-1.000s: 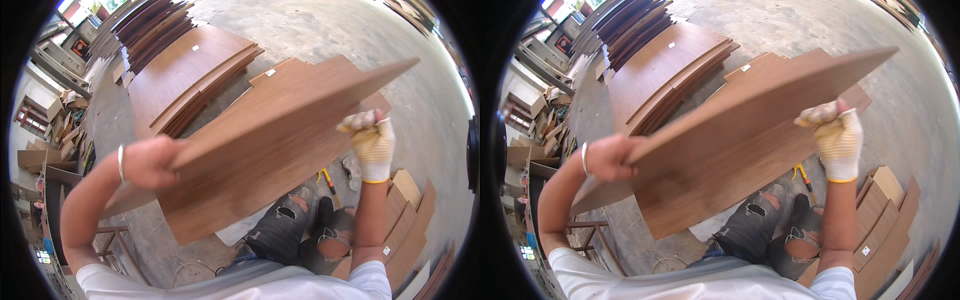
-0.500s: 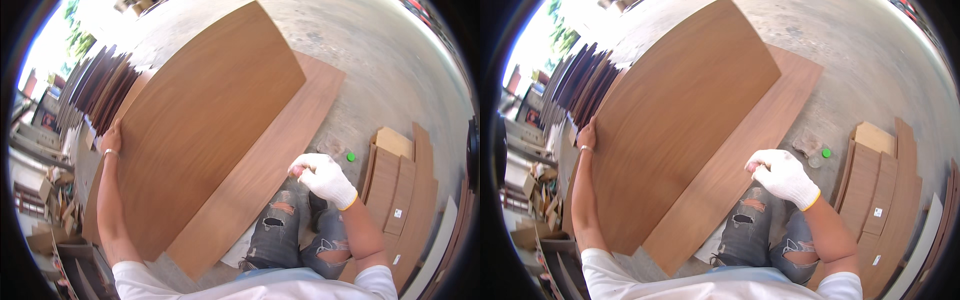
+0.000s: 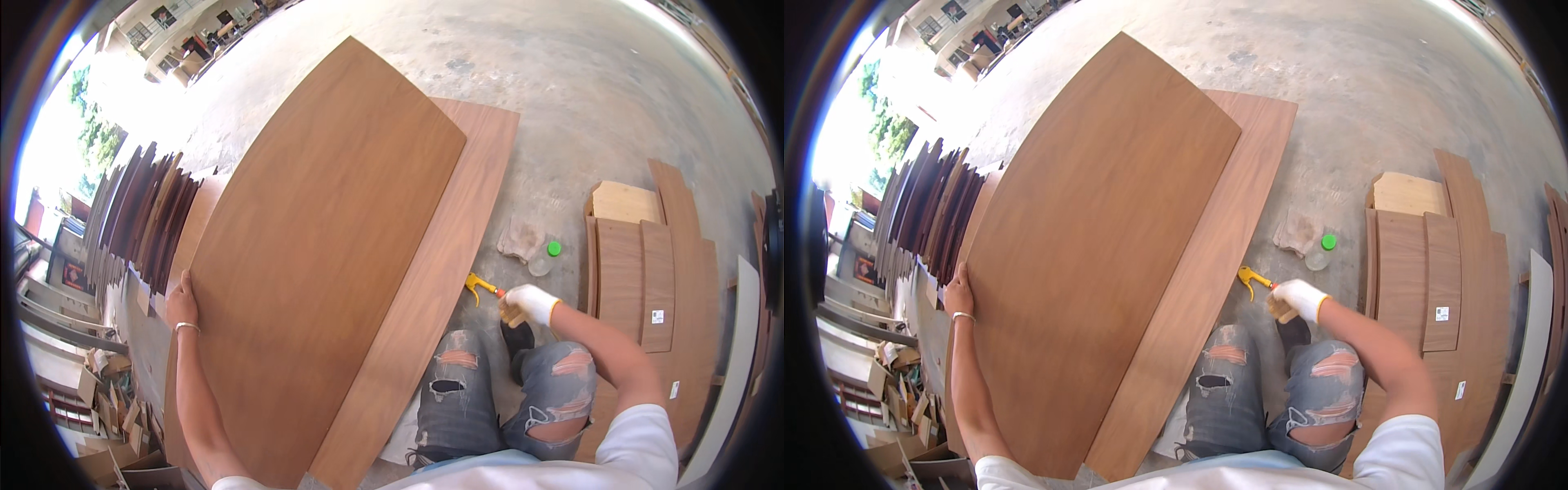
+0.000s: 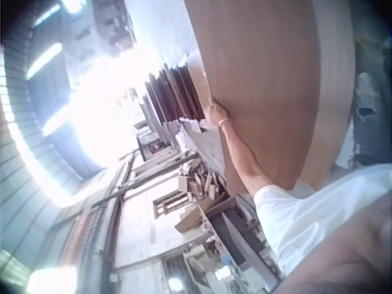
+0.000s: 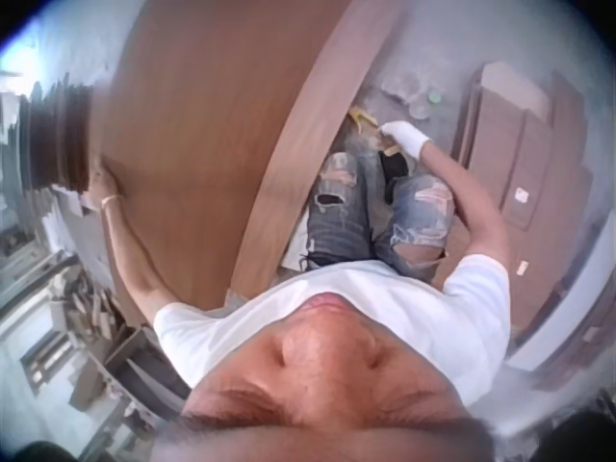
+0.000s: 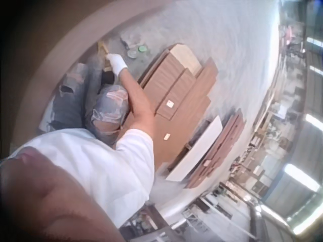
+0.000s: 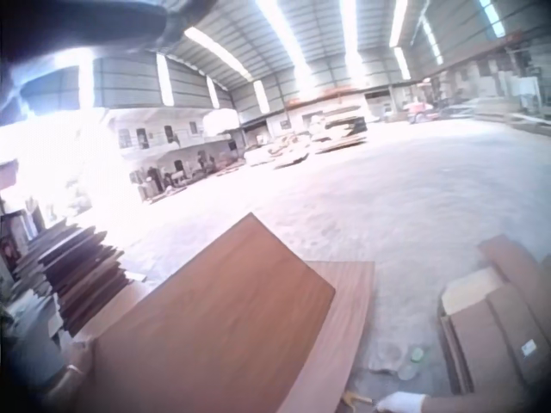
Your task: The person wipes a large wooden panel with a cloth, then sprays it with a liquid from a spray gun and continues wiping. The person repeats this process on several wooden panels, moving them aside after cleaning.
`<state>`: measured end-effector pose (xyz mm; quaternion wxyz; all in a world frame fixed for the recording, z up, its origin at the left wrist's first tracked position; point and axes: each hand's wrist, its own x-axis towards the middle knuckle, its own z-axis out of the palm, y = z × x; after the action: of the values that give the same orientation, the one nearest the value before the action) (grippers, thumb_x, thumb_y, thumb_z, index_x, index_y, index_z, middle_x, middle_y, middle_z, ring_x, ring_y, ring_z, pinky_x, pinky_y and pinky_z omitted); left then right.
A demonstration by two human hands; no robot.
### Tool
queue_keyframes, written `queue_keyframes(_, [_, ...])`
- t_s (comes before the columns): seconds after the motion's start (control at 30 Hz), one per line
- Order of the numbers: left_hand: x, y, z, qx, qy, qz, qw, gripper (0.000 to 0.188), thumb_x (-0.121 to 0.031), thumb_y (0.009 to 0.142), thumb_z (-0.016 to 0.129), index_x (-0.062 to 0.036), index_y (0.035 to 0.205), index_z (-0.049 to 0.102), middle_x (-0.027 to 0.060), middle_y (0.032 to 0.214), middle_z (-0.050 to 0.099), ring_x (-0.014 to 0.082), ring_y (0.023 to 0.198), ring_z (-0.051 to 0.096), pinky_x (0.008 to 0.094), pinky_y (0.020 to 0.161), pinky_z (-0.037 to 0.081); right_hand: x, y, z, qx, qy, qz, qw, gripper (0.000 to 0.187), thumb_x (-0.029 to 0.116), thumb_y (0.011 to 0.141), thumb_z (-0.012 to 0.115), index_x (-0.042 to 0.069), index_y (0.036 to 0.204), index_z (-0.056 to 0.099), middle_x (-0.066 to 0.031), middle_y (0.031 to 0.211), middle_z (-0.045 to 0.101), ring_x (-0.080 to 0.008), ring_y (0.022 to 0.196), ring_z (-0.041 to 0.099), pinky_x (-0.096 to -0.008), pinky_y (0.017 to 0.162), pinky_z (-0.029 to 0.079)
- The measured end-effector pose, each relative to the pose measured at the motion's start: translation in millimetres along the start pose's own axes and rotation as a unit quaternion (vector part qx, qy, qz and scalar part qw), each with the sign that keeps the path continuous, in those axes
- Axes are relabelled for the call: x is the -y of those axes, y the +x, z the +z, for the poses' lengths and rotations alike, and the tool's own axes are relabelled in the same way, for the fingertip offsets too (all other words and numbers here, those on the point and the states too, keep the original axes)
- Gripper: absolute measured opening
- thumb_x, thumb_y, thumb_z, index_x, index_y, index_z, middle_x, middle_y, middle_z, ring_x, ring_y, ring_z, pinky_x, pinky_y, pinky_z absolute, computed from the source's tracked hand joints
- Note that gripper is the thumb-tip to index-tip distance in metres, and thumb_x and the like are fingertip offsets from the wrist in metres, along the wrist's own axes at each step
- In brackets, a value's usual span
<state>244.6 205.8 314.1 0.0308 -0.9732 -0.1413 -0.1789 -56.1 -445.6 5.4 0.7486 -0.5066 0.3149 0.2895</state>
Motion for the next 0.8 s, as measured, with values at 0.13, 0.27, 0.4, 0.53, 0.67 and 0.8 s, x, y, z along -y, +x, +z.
queue_keyframes(0.13, [-1.4, 1.6, 23.8, 0.008, -0.015, 0.003, 1.000, 0.086, -0.079, 0.098, 0.029, -0.0103, 0.113, 0.079, 0.0231, 0.106, 0.075, 0.0448, 0.103, 0.070, 0.0551, 0.088, 0.053, -24.2, 30.7, 8.0, -0.018, -0.042, -0.020, 0.999, 0.032, 0.024, 0.094, 0.060, 0.001, 0.113, 0.073, -0.0165, 0.103, 0.076, -0.0309, 0.085, 0.074, -0.0430, 0.071, 0.060])
queue_keyframes(0.27, [-8.9, -14.7, 43.2, 0.001, -0.018, 0.000, 1.000, 0.085, -0.078, 0.099, 0.030, -0.0088, 0.112, 0.079, 0.0252, 0.104, 0.074, 0.0467, 0.101, 0.069, 0.0561, 0.085, 0.053, -19.2, 45.0, 27.2, 0.010, 0.011, -0.018, 1.000, 0.029, 0.016, 0.094, 0.059, -0.001, 0.115, 0.070, -0.0167, 0.103, 0.075, -0.0300, 0.089, 0.074, -0.0456, 0.072, 0.060])
queue_keyframes(0.4, [-31.6, -28.1, 84.7, 0.013, -0.008, 0.001, 1.000, 0.085, -0.076, 0.100, 0.030, -0.0080, 0.105, 0.080, 0.0251, 0.099, 0.074, 0.0456, 0.097, 0.070, 0.0562, 0.083, 0.054, -41.9, 61.3, 23.0, 0.047, 0.030, -0.064, 0.996, 0.027, 0.016, 0.093, 0.062, 0.004, 0.114, 0.073, -0.0146, 0.103, 0.076, -0.0270, 0.086, 0.074, -0.0413, 0.069, 0.059])
queue_keyframes(0.53, [-32.7, -37.7, 125.3, 0.063, -0.014, -0.008, 0.998, 0.086, -0.076, 0.100, 0.031, -0.0061, 0.102, 0.080, 0.0252, 0.100, 0.074, 0.0455, 0.098, 0.070, 0.0564, 0.084, 0.053, -49.5, 68.1, 33.3, 0.093, -0.016, -0.064, 0.993, 0.036, 0.018, 0.095, 0.063, 0.006, 0.129, 0.066, -0.0105, 0.116, 0.074, -0.0230, 0.102, 0.071, -0.0390, 0.079, 0.057])
queue_keyframes(0.67, [-45.5, -63.2, 175.2, 0.048, -0.046, -0.008, 0.998, 0.091, -0.076, 0.100, 0.032, 0.0024, 0.095, 0.078, 0.0281, 0.095, 0.073, 0.0467, 0.093, 0.069, 0.0552, 0.082, 0.052, -50.4, 62.3, 33.3, 0.122, 0.005, -0.061, 0.991, 0.045, 0.022, 0.096, 0.063, 0.005, 0.138, 0.061, -0.0095, 0.123, 0.070, -0.0230, 0.109, 0.066, -0.0384, 0.088, 0.054])
queue_keyframes(0.8, [-24.7, -80.7, 214.2, 0.117, -0.038, -0.041, 0.991, 0.087, -0.076, 0.100, 0.031, -0.0031, 0.102, 0.080, 0.0249, 0.101, 0.074, 0.0446, 0.099, 0.070, 0.0557, 0.085, 0.053, -49.4, 51.0, 31.5, 0.109, 0.032, -0.059, 0.992, 0.045, 0.022, 0.097, 0.063, 0.003, 0.138, 0.060, -0.0102, 0.121, 0.069, -0.0231, 0.107, 0.066, -0.0371, 0.089, 0.055])
